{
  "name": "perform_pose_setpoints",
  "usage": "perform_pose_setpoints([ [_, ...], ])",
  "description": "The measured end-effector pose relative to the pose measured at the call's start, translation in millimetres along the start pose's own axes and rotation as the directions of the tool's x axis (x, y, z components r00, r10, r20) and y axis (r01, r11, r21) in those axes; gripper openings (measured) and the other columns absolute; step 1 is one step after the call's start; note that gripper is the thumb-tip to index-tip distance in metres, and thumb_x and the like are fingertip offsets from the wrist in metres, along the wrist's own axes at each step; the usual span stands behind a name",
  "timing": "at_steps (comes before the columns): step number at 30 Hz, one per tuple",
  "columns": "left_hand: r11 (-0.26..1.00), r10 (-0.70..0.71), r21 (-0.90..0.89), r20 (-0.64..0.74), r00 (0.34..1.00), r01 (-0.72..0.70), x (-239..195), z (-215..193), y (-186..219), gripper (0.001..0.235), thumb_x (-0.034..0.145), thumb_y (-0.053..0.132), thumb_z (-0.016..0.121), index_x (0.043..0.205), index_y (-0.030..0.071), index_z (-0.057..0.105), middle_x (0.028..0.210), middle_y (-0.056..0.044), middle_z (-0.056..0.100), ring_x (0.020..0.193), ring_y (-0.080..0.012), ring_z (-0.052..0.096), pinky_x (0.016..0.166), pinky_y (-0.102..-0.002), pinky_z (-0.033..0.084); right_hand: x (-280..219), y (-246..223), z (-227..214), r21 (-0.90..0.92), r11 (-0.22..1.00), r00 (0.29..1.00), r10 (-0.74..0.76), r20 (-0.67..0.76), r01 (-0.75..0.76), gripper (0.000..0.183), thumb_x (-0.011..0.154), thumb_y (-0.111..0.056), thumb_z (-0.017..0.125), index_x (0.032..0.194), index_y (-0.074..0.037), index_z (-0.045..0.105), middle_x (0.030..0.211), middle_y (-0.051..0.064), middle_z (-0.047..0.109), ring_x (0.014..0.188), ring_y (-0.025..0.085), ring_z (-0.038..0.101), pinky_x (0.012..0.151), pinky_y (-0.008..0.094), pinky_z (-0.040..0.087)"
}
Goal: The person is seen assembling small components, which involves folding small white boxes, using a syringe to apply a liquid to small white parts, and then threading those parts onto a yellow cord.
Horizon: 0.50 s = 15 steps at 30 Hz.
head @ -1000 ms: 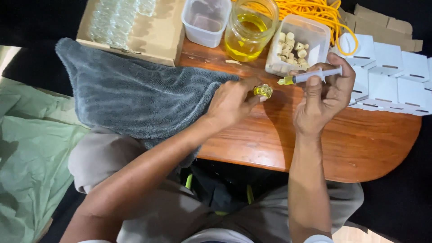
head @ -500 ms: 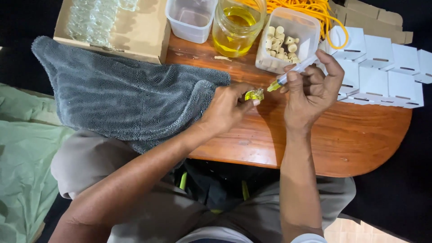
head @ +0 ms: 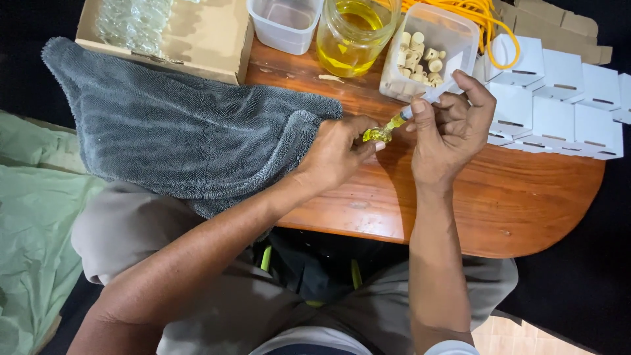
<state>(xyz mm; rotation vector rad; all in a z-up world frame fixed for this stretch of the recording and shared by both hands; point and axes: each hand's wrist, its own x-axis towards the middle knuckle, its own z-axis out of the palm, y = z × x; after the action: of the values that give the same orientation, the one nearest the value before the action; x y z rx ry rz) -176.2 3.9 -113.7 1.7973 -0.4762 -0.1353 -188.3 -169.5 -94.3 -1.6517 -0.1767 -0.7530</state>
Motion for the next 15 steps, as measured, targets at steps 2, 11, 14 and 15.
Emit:
perform_pose_setpoints([
  [2,1.000,0.003,0.002,-0.002,1.000,-0.003,-0.1,-0.6,1.5,0.021,0.083,0.007,0.078,0.104,0.003,0.074,0.084,-0.021,0.074,0.080,-0.0413,0.075,0.064,-0.045,0.058,0.6,-1.6,0.0,-0.009,1.000,1.000,0.001,0.007,-0.001,0.047,0.105,0.001,0.076,0.142,-0.001,0.047,0.094,0.013,0.053,0.073,0.021,0.066,0.057,0.032,0.064],
  [11,1.000,-0.021,0.002,-0.016,1.000,0.021,0.0,-1.6,2.9,0.019,0.085,0.011,0.077,0.103,0.005,0.074,0.086,-0.020,0.074,0.082,-0.0400,0.076,0.064,-0.044,0.059,2.6,-9.9,2.5,-0.038,0.997,0.995,-0.062,0.078,0.065,0.045,0.106,0.002,0.074,0.141,0.002,0.046,0.093,0.021,0.058,0.072,0.024,0.066,0.061,0.033,0.061],
  [14,0.981,-0.174,0.100,0.085,0.981,0.165,4.7,-5.4,8.1,0.019,0.091,0.020,0.073,0.108,0.012,0.074,0.087,-0.006,0.078,0.070,-0.0196,0.069,0.066,-0.034,0.052,1.2,-22.6,8.2,-0.108,0.994,0.999,0.020,0.028,-0.017,0.043,0.104,0.000,0.077,0.138,-0.006,0.051,0.097,0.014,0.053,0.074,0.021,0.062,0.066,0.034,0.065],
  [15,0.987,-0.138,0.093,0.080,0.987,0.130,4.5,-5.7,8.0,0.018,0.091,0.020,0.072,0.107,0.012,0.073,0.087,-0.007,0.079,0.072,-0.0206,0.071,0.068,-0.034,0.053,1.5,-24.1,8.8,-0.106,0.994,0.999,0.012,0.045,-0.007,0.040,0.106,-0.002,0.074,0.138,-0.005,0.050,0.098,0.016,0.056,0.081,0.025,0.067,0.068,0.035,0.065],
])
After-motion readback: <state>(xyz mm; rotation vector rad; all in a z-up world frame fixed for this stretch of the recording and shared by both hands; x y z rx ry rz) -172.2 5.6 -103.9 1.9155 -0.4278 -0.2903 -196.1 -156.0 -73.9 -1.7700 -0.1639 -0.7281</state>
